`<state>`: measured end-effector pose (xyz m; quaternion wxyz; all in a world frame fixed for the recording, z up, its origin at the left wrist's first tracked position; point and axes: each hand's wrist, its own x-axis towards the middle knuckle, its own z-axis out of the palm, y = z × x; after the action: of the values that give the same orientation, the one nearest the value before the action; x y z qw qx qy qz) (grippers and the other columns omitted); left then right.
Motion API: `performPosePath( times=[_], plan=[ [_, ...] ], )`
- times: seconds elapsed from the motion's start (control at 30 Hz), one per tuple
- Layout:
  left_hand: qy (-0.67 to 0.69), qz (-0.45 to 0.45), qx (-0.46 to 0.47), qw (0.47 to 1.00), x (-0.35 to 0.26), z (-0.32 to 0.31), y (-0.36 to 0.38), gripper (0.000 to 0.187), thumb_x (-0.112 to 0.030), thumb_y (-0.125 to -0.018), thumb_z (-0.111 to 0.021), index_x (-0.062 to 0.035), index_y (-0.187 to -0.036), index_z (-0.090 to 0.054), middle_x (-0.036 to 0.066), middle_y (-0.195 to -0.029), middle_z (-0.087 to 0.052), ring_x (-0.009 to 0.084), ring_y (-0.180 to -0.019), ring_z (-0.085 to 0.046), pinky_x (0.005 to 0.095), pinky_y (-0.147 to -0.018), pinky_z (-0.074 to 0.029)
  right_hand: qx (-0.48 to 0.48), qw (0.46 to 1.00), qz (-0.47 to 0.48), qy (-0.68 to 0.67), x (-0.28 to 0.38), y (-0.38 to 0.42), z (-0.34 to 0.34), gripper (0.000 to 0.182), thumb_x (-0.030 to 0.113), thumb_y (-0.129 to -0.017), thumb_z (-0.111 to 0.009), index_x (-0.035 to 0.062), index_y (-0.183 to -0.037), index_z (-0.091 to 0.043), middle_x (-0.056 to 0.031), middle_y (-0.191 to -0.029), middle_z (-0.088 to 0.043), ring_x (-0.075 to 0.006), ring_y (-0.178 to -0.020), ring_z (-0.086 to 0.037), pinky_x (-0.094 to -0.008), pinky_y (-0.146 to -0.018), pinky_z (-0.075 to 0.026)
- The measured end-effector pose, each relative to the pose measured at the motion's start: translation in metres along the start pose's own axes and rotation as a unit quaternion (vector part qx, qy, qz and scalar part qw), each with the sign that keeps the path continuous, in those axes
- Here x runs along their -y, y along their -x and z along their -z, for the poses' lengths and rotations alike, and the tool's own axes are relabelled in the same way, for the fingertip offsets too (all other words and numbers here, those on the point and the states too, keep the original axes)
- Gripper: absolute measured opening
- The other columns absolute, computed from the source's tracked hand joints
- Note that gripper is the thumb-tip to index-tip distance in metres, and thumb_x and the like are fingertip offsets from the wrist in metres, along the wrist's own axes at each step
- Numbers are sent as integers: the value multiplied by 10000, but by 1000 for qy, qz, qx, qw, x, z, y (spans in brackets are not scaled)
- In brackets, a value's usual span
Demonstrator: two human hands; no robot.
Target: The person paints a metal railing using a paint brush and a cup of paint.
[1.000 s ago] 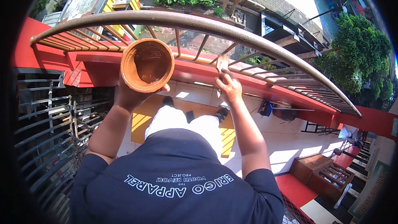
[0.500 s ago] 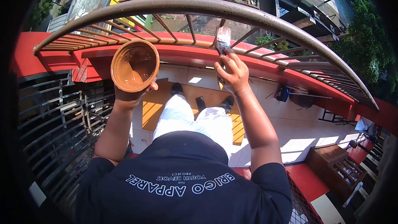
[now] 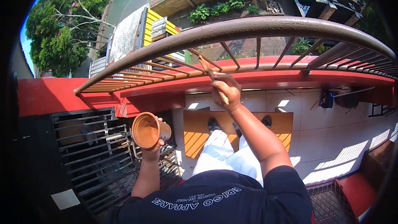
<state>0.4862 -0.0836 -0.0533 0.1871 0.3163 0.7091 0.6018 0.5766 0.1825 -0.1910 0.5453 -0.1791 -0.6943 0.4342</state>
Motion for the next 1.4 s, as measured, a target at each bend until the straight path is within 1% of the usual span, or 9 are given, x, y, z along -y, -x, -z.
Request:
performPosePath(
  times=[0.3, 0.6, 0.73, 0.87, 0.97, 1.07, 1.13, 1.27, 1.4],
  plan=[
    [74, 57, 26, 995, 31, -15, -25, 1009, -259, -568, -982, -58, -1394, -437, 106, -1255, -593, 272, -1203, -574, 455, -1036, -482, -168, 978, -108, -61, -7, 5, -6, 205, -90, -774, -720, 44, -886, -611, -91, -949, -631, -203, -835, -661, -301, -748, -540],
    [42, 89, 93, 991, 41, -9, -33, 1018, -300, -553, -988, -64, -1386, -452, 90, -1273, -578, 260, -1206, -562, 448, -1063, -448, -341, 799, -325, -374, 16, -11, -26, 219, -68, -848, -704, 33, -971, -554, -45, -938, -629, -106, -880, -643, -249, -790, -523],
    [42, 111, 72, 990, 42, -15, -34, 1010, -329, -543, -988, -58, -1366, -471, 94, -1263, -581, 261, -1197, -566, 445, -1068, -446, -278, 854, -288, -332, 41, -37, -30, 226, -52, -835, -724, 36, -974, -569, -21, -886, -630, -95, -818, -630, -241, -732, -507],
    [36, 95, 101, 990, 47, -11, -36, 1011, -336, -530, -987, -56, -1357, -480, 96, -1256, -586, 255, -1199, -563, 443, -1064, -447, -337, 799, -347, -356, 27, -28, -24, 195, -48, -826, -722, 36, -944, -592, -15, -895, -628, -91, -814, -624, -233, -730, -501],
    [26, 118, 84, 989, 47, -14, -33, 1002, -336, -529, -989, -57, -1348, -483, 91, -1246, -587, 255, -1194, -562, 439, -1054, -453, -290, 880, -260, -271, 43, -31, -29, 192, -24, -826, -725, 21, -959, -593, -9, -932, -611, -97, -817, -613, -231, -735, -494],
    [26, 100, 98, 990, 49, -15, -37, 1022, -324, -523, -993, -59, -1359, -468, 86, -1235, -590, 253, -1183, -565, 436, -1053, -449, -284, 860, -364, -216, 7, -15, -37, 171, -14, -844, -713, 26, -934, -574, -22, -904, -613, -85, -795, -609, -241, -728, -504],
    [43, 78, 115, 989, 53, -16, -39, 1020, -304, -521, -994, -59, -1361, -469, 86, -1236, -593, 248, -1181, -567, 432, -1054, -446, -370, 831, -311, -276, -12, 7, -37, 161, -43, -855, -692, 25, -919, -561, -32, -888, -610, -99, -810, -618, -234, -734, -513],
    [27, 118, 103, 987, 59, -17, -37, 1003, -293, -538, -992, -64, -1362, -470, 94, -1272, -574, 260, -1193, -561, 446, -1059, -439, -277, 941, -170, -91, -3, 12, -41, 192, -96, -837, -696, 37, -896, -571, -19, -867, -593, -96, -803, -602, -238, -718, -510],
    [53, 104, 123, 986, 66, -12, -31, 1003, -288, -535, -992, -66, -1364, -472, 81, -1275, -574, 259, -1205, -555, 448, -1068, -433, -412, 841, -299, -183, -51, 41, -52, 166, -94, -846, -683, 26, -900, -582, -31, -856, -600, -121, -804, -633, -256, -708, -522]
  ],
)
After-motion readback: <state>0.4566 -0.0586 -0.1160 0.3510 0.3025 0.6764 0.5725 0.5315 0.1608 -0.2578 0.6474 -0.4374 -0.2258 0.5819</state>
